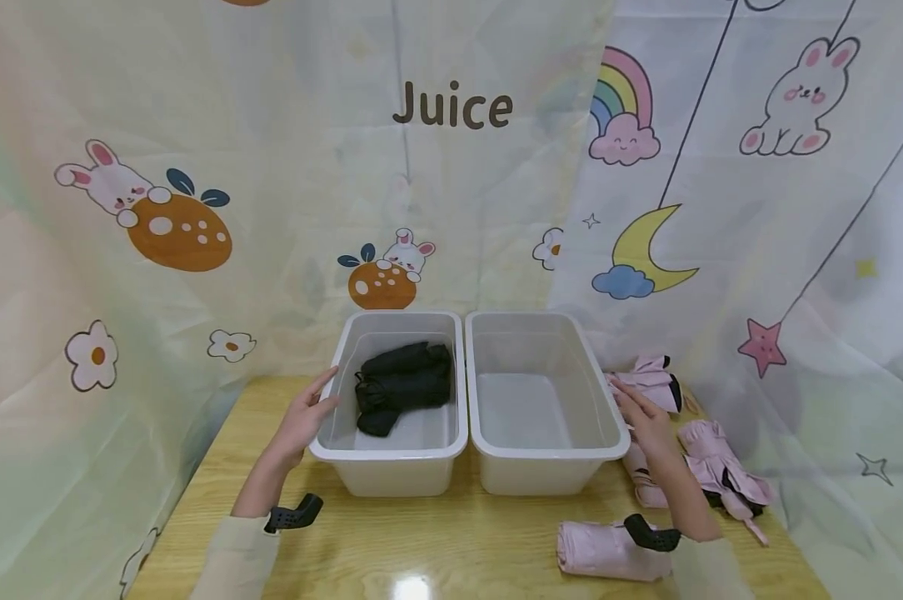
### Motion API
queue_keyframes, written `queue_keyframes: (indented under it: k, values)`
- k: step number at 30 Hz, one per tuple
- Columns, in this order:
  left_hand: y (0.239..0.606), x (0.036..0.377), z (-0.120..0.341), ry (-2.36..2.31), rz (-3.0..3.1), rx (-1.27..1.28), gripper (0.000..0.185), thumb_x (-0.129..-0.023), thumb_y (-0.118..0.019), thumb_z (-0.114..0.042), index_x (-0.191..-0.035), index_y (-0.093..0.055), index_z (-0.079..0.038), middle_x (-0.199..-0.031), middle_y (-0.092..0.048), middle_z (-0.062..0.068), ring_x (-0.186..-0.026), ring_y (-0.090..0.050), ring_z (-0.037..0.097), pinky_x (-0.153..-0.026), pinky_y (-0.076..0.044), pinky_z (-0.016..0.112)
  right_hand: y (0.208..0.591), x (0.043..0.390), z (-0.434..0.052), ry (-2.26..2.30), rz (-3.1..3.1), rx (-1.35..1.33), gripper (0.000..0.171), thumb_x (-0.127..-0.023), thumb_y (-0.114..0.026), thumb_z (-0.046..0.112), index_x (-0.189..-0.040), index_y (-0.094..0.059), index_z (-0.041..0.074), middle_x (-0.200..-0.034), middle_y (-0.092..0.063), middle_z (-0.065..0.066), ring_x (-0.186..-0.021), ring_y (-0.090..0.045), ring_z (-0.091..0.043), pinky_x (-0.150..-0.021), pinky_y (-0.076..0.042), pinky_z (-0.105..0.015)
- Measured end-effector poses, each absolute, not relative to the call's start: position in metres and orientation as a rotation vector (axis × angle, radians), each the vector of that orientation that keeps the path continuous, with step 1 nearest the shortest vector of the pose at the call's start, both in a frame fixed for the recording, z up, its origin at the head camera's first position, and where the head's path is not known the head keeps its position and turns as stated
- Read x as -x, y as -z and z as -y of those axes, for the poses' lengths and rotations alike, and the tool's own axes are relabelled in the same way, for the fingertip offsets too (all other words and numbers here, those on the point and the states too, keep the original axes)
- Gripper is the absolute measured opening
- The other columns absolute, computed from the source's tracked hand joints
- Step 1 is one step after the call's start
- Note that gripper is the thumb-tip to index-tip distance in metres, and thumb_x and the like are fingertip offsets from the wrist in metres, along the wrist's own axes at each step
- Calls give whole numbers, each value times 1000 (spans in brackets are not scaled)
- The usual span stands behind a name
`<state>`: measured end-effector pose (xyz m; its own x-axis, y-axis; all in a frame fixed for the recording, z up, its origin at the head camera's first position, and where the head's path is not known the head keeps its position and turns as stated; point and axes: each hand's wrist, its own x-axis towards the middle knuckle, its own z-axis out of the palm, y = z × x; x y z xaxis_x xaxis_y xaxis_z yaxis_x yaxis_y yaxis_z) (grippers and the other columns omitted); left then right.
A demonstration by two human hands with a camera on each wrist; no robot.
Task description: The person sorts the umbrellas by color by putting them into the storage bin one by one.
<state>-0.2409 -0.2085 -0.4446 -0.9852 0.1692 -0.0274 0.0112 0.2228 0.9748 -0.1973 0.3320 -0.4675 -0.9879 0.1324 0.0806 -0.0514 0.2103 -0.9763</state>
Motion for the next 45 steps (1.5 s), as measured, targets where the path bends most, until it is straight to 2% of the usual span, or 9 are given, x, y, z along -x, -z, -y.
queue_keyframes:
  k: [3,6,8,12,21,26,30,38,45]
  values:
    - [457,249,214,-1870,-2380,-171,55,-104,-46,-20,-156,-25,-22,-159,-16,18,-136,-30,42,-101,-36,55,461,197,-343,-1715,2420,9,55,-103,-47,39,-141,-47,-1,-125,-61,-6,-100,-64,-11,-79,-55,-31]
    - [464,253,217,-1885,-2367,-168,56,-104,-46,-20,-156,-25,-22,-157,-19,19,-135,-32,41,-100,-37,54,457,197,-353,-1441,2584,-4,49,-103,-49,35,-130,-55,-5,-123,-59,-23,-107,-61,-30,-83,-53,-44]
    - [465,255,219,-1894,-2354,-167,56,-104,-45,-18,-156,-24,-21,-157,-20,21,-135,-32,42,-99,-38,53,460,196,-361,-1208,2731,-16,49,-102,-51,36,-128,-56,-5,-123,-58,-27,-109,-57,-43,-84,-51,-53]
    - [466,255,218,-1908,-2346,-176,56,-104,-46,-19,-156,-24,-22,-154,-26,24,-131,-37,43,-95,-43,51,479,191,-375,-852,2927,-81,53,-97,-60,35,-127,-56,-8,-119,-58,-33,-101,-58,-50,-78,-48,-60]
    - [459,256,213,-1729,-2453,-273,58,-104,-47,-18,-156,-23,-22,-156,-22,22,-132,-37,44,-93,-45,54,520,181,-391,-673,3071,-108,62,-86,-73,24,-128,-50,-16,-115,-58,-37,-107,-53,-55,-83,-44,-65]
    - [451,262,207,-1577,-2574,-255,60,-101,-49,-15,-156,-25,-17,-145,-37,30,-122,-47,45,-83,-51,51,528,183,-391,-605,3120,-33,75,-86,-71,29,-139,-39,-14,-119,-54,-39,-109,-49,-58,-80,-44,-66]
    - [450,261,203,-1556,-2634,-203,61,-100,-49,-15,-156,-24,-18,-141,-42,32,-114,-54,44,-75,-54,45,535,186,-391,-559,3150,9,83,-86,-70,33,-146,-31,-9,-122,-50,-41,-108,-49,-58,-76,-45,-67]
    - [444,259,203,-1486,-2656,-138,65,-101,-48,-20,-158,-16,-22,-143,-38,34,-112,-56,46,-72,-55,44,531,198,-389,-567,3185,9,89,-82,-74,34,-147,-29,-8,-121,-51,-41,-105,-53,-55,-78,-45,-66]
    - [439,257,200,-1421,-2716,-83,61,-103,-43,-23,-158,-16,-20,-152,-27,28,-117,-51,48,-76,-54,49,527,205,-386,-520,3224,-21,93,-79,-77,36,-148,-28,-4,-120,-48,-44,-104,-52,-56,-68,-48,-61]
